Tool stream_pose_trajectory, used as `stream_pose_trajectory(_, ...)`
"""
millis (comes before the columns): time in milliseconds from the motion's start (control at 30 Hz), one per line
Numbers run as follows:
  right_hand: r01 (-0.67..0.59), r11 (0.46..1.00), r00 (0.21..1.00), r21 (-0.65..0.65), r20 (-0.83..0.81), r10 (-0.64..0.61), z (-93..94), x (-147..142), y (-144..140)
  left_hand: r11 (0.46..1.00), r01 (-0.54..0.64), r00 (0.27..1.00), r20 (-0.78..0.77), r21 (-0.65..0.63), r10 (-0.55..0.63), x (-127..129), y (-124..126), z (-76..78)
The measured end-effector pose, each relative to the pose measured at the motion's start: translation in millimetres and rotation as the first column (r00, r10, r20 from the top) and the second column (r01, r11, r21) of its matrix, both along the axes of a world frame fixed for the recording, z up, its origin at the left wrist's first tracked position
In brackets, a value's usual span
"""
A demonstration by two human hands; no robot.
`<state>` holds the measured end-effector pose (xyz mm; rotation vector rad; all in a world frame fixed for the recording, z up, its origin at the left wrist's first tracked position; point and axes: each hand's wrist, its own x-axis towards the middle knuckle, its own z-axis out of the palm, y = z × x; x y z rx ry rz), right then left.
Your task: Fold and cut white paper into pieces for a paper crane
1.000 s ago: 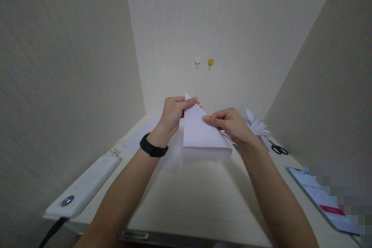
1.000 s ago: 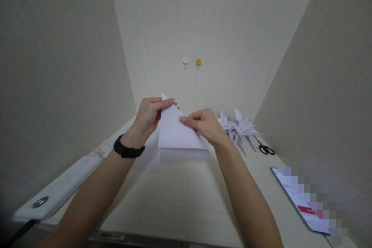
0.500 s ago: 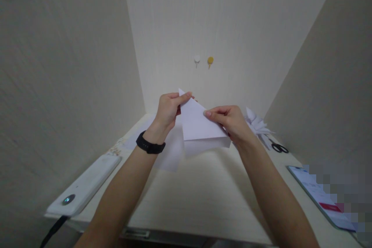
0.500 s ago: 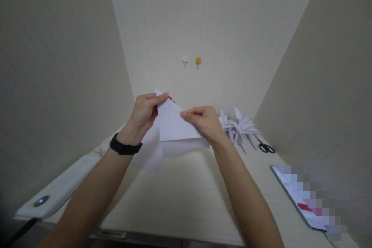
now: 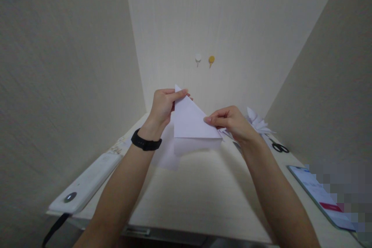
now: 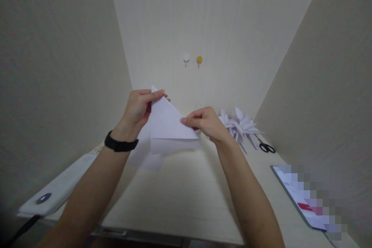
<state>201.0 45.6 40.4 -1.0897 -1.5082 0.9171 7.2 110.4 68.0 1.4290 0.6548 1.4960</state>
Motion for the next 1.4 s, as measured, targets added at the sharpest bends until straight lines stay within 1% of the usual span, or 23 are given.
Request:
stream_pose_trajectory(267, -0.027, 1.0, 0.997, 0.0, 0.072, 0.027, 0.1, 12.1, 4.0, 0.999, -0.003, 1.0, 0.005, 0.034, 0.003, -2.0, 3.3, 0.5)
stream_pose_trajectory(367, -0.017, 1.0, 0.997, -0.01, 0.074, 0.018, -1.7, 20.8, 8.5, 0.998, -0.05, 0.998, 0.034, 0.049, 0.048, -5.3, 7.5, 0.9)
stream_pose_trajectory(433, -0.035, 0.999, 0.998, -0.039, 0.055, 0.037, -3.2, 28.4, 11.1, 0.994, -0.093, 0.995, 0.05, 0.058, 0.09, -9.0, 10.7, 1.9)
stream_pose_trajectory(567, -0.06, 0.993, 0.994, -0.106, 0.08, 0.069, -5.0, 51.9, 12.7, 0.988, -0.143, 0.988, 0.073, 0.055, 0.139, -15.1, 15.6, 4.5)
stream_pose_trajectory(667, -0.009, 0.996, 0.997, -0.09, 0.074, 0.015, -4.8, 72.9, 11.1, 0.986, -0.155, 0.984, 0.099, 0.065, 0.148, -17.0, 16.7, 5.5)
stream_pose_trajectory(733, 0.094, 0.996, 0.996, 0.005, 0.0, -0.094, -3.8, 78.9, 9.9, 0.986, -0.152, 0.985, 0.094, 0.07, 0.146, -16.0, 15.6, 4.6)
stream_pose_trajectory(800, 0.183, 0.975, 0.982, 0.125, -0.065, -0.176, -2.4, 72.5, 9.0, 0.99, -0.123, 0.992, 0.051, 0.067, 0.119, -12.0, 12.8, 1.6)
stream_pose_trajectory(833, 0.192, 0.966, 0.981, 0.175, -0.069, -0.183, -1.7, 64.8, 8.8, 0.993, -0.096, 0.995, 0.019, 0.064, 0.095, -8.8, 10.9, -0.7)
stream_pose_trajectory(900, 0.123, 0.965, 0.992, 0.23, -0.012, -0.124, -0.7, 43.7, 8.7, 0.998, -0.02, 0.998, -0.052, 0.056, 0.023, -1.0, 6.7, -6.3)
stream_pose_trajectory(967, 0.029, 0.972, 0.997, 0.232, 0.058, -0.044, -0.7, 22.5, 9.2, 0.997, 0.056, 0.993, -0.111, 0.044, -0.051, 7.0, 2.9, -12.4)
stream_pose_trajectory(1000, 0.02, 0.974, 0.996, 0.224, 0.079, -0.039, -1.1, 14.1, 9.7, 0.996, 0.079, 0.988, -0.132, 0.037, -0.074, 10.4, 1.7, -15.1)
stream_pose_trajectory(1067, 0.043, 0.978, 0.996, 0.203, 0.066, -0.058, -2.5, 4.2, 10.9, 0.994, 0.103, 0.983, -0.155, 0.027, -0.098, 15.3, 0.7, -19.5)
stream_pose_trajectory(1133, 0.066, 0.981, 0.997, 0.18, 0.028, -0.072, -4.3, 2.1, 12.3, 0.995, 0.1, 0.983, -0.157, 0.02, -0.095, 17.8, 1.6, -22.3)
stream_pose_trajectory(1233, 0.054, 0.987, 0.998, 0.149, 0.003, -0.055, -6.4, 5.1, 14.5, 0.997, 0.081, 0.987, -0.141, 0.011, -0.078, 18.7, 3.7, -23.7)
stream_pose_trajectory(1400, 0.07, 0.99, 0.998, 0.125, -0.008, -0.069, -5.2, 6.6, 14.9, 0.995, 0.099, 0.992, -0.081, -0.02, -0.1, 18.8, 1.9, -20.8)
